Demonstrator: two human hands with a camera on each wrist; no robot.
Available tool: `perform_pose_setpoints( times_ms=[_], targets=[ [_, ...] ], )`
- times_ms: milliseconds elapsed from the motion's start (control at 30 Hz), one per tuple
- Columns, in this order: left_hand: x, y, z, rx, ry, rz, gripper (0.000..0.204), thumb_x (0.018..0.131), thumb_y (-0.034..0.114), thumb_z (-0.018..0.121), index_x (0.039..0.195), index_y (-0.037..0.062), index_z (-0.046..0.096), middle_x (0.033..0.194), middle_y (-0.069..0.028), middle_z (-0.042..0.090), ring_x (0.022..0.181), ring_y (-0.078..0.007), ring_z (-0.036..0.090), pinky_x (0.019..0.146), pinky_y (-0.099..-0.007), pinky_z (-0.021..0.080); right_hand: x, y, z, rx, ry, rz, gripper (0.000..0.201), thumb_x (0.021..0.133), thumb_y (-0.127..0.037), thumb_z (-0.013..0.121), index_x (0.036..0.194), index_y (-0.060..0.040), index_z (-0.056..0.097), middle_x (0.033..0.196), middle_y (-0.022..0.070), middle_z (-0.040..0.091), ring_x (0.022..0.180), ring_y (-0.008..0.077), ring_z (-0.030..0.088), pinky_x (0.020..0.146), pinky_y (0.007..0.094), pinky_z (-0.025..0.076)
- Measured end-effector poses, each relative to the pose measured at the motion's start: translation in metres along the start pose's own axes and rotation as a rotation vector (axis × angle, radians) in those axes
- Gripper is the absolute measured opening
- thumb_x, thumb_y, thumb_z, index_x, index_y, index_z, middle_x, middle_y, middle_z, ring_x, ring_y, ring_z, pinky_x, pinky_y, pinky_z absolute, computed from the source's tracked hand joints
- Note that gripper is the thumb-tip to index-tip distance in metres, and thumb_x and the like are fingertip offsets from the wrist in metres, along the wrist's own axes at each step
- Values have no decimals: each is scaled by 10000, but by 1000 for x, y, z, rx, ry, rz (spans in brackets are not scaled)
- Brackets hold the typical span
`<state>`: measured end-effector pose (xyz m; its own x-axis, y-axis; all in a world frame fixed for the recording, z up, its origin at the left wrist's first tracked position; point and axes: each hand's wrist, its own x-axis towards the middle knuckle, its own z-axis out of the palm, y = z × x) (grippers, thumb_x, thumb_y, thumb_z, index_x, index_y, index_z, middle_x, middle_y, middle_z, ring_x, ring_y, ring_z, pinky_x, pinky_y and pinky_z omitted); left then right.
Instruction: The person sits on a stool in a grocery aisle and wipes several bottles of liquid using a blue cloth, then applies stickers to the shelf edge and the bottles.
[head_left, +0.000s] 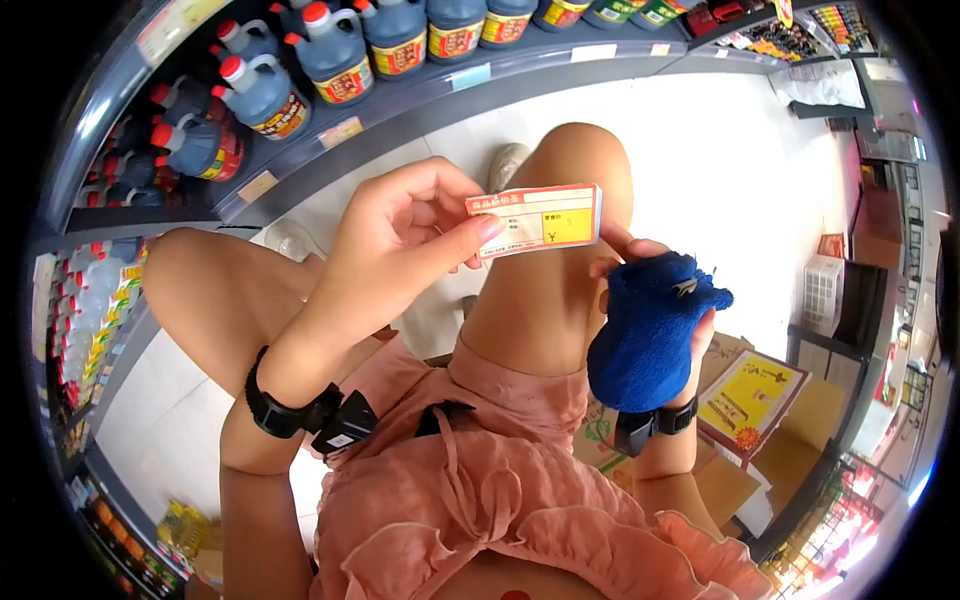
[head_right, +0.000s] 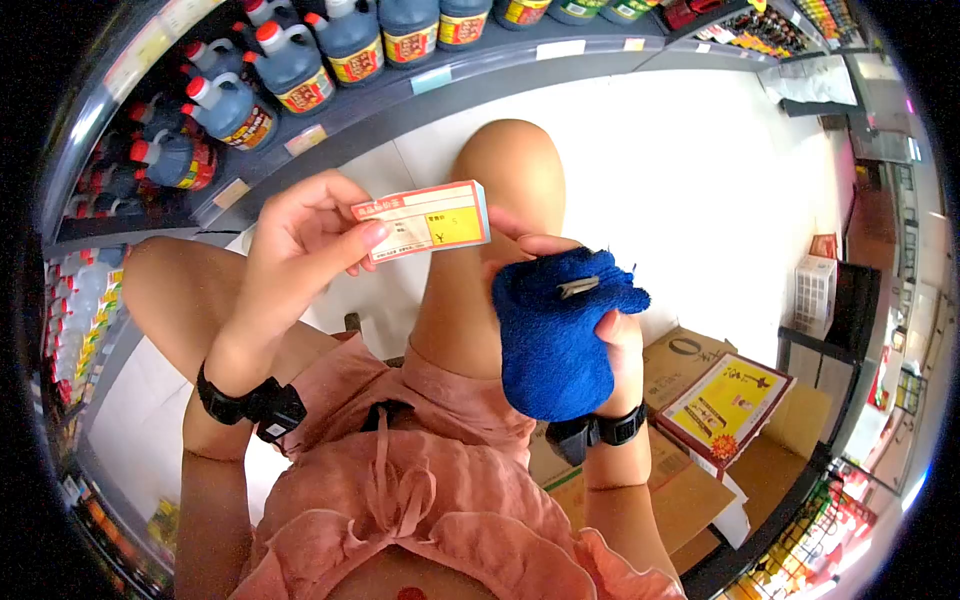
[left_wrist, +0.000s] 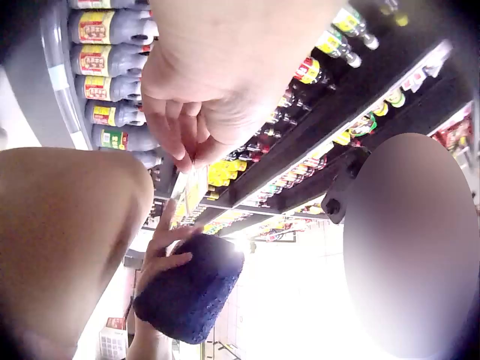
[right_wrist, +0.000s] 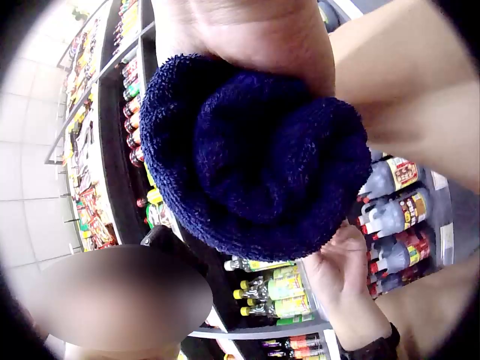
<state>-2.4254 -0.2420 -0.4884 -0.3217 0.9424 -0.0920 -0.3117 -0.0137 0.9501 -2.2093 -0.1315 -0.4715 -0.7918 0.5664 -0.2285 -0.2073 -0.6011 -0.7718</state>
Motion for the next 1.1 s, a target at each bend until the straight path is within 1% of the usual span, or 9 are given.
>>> perform_pose_setpoints(
  times_ms=[233, 333, 433, 633, 733, 833, 967, 1033, 1100],
  targets=[
    [-22, 32, -22, 9, 107, 1, 87, 839, 51, 618, 859, 9, 544, 798, -28, 610, 673, -60, 559, 596, -191, 449, 26, 13, 45, 12, -160, 142, 872, 618, -402, 707, 1275, 80, 399, 1414, 169, 273, 1123, 300, 509, 953, 386, 404],
    [-31, 36, -32, -4, 135, 38, 96, 845, 54, 613, 879, 9, 535, 809, -34, 610, 676, -61, 560, 600, -189, 453, 36, 24, 64, 64, -72, 243, 892, 617, -359, 721, 1308, 70, 354, 1255, 177, 470, 1083, 262, 542, 920, 349, 438],
    [-46, 40, -42, -96, 183, 72, 107, 848, 51, 605, 903, 6, 525, 847, -49, 610, 690, -64, 568, 608, -186, 457, 49, 33, 75, 82, -174, 289, 890, 624, -350, 721, 1314, 67, 344, 1151, 169, 550, 1034, 251, 571, 889, 327, 459],
    [-87, 71, -82, 4, 174, 86, 106, 881, 46, 537, 982, 12, 527, 848, -34, 581, 757, -105, 591, 646, -213, 458, 76, 39, 102, 75, -385, 494, 858, 622, -330, 675, 1308, 70, 351, 1116, 177, 567, 982, 249, 593, 878, 311, 462],
    [-101, 82, -108, 414, 321, 411, 153, 812, -5, 586, 964, 7, 576, 974, -92, 550, 836, -140, 563, 678, -239, 451, 91, 43, 110, 100, -528, 560, 859, 603, -326, 658, 1295, 87, 360, 1112, 191, 573, 989, 262, 591, 901, 317, 445],
    [-116, 100, -115, 767, 330, 569, 170, 752, -33, 628, 915, 12, 608, 1044, -109, 518, 842, -164, 538, 682, -256, 450, 95, 43, 127, 156, -669, 647, 857, 594, -316, 653, 1278, 112, 365, 1145, 215, 555, 1019, 269, 580, 914, 317, 434],
    [-131, 114, -107, 862, 298, 677, 156, 707, -5, 680, 856, 42, 663, 1070, -111, 494, 857, -185, 522, 683, -271, 447, 100, 48, 143, 114, -752, 718, 824, 588, -315, 661, 1249, 110, 409, 1196, 200, 531, 1040, 257, 569, 925, 319, 422],
    [-140, 121, -100, 914, 336, 603, 162, 685, 17, 702, 834, 77, 684, 1070, -100, 499, 875, -192, 519, 697, -284, 446, 100, 52, 147, 103, -789, 729, 811, 587, -311, 668, 1238, 107, 426, 1210, 190, 526, 1047, 250, 565, 929, 319, 417],
    [-143, 122, -99, 977, 238, 584, 168, 675, 32, 714, 826, 101, 685, 1081, -87, 505, 894, -196, 518, 711, -301, 443, 100, 52, 155, -91, -834, 719, 909, 572, -434, 704, 1232, 121, 419, 1053, 258, 565, 932, 291, 590, 835, 322, 448]
  ],
)
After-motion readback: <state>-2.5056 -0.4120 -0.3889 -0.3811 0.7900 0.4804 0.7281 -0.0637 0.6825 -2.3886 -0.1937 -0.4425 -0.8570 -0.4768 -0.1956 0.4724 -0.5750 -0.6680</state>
